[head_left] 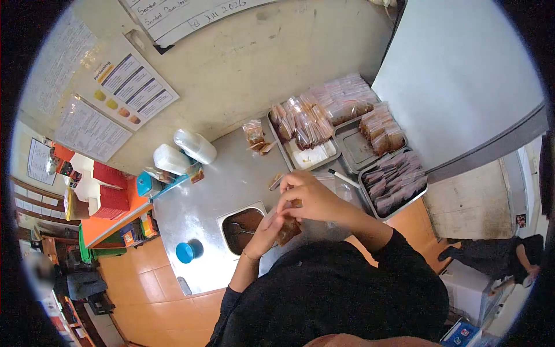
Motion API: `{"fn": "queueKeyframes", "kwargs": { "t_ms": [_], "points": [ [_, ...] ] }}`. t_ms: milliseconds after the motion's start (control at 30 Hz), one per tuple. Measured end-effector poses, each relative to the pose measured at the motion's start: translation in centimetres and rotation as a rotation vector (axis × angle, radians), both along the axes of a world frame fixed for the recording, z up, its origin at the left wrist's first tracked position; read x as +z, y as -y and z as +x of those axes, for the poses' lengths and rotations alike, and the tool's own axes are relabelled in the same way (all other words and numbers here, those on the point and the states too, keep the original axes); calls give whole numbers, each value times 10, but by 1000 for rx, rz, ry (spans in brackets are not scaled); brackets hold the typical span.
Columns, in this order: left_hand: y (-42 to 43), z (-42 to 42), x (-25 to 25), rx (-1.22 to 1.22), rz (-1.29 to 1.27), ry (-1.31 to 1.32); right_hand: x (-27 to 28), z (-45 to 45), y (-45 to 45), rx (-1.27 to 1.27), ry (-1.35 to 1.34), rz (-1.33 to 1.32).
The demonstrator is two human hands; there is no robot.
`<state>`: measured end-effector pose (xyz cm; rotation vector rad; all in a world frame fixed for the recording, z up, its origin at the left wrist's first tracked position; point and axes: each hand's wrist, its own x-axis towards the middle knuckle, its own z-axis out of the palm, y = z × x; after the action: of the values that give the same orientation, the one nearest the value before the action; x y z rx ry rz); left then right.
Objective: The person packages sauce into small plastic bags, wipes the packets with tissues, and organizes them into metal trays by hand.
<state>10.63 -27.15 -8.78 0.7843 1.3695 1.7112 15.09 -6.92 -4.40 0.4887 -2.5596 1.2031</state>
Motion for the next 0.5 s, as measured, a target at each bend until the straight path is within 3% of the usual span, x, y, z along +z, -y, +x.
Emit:
{"fn": "queueKeyframes", "kwargs": {
  "t_ms": [33, 100, 133, 200, 367, 500],
  "points": [
    [7, -3, -1, -52, -79, 111, -9, -7, -1, 5, 2, -2],
    [20, -3, -7, -98, -160, 223, -33, -28, -8, 154, 354, -484],
    [27, -1, -13, 28, -160, 265, -55, -40, -14, 160, 357, -486],
    [34, 1, -21, 163, -160, 305, -106, -64, -25, -190, 129, 245],
    [38, -3, -38, 385, -47, 233, -188, -95, -15, -150, 77, 630],
    [36, -8, -49, 481, -26, 283, -192, -101, -17, -132, -19, 735]
  ]
}}
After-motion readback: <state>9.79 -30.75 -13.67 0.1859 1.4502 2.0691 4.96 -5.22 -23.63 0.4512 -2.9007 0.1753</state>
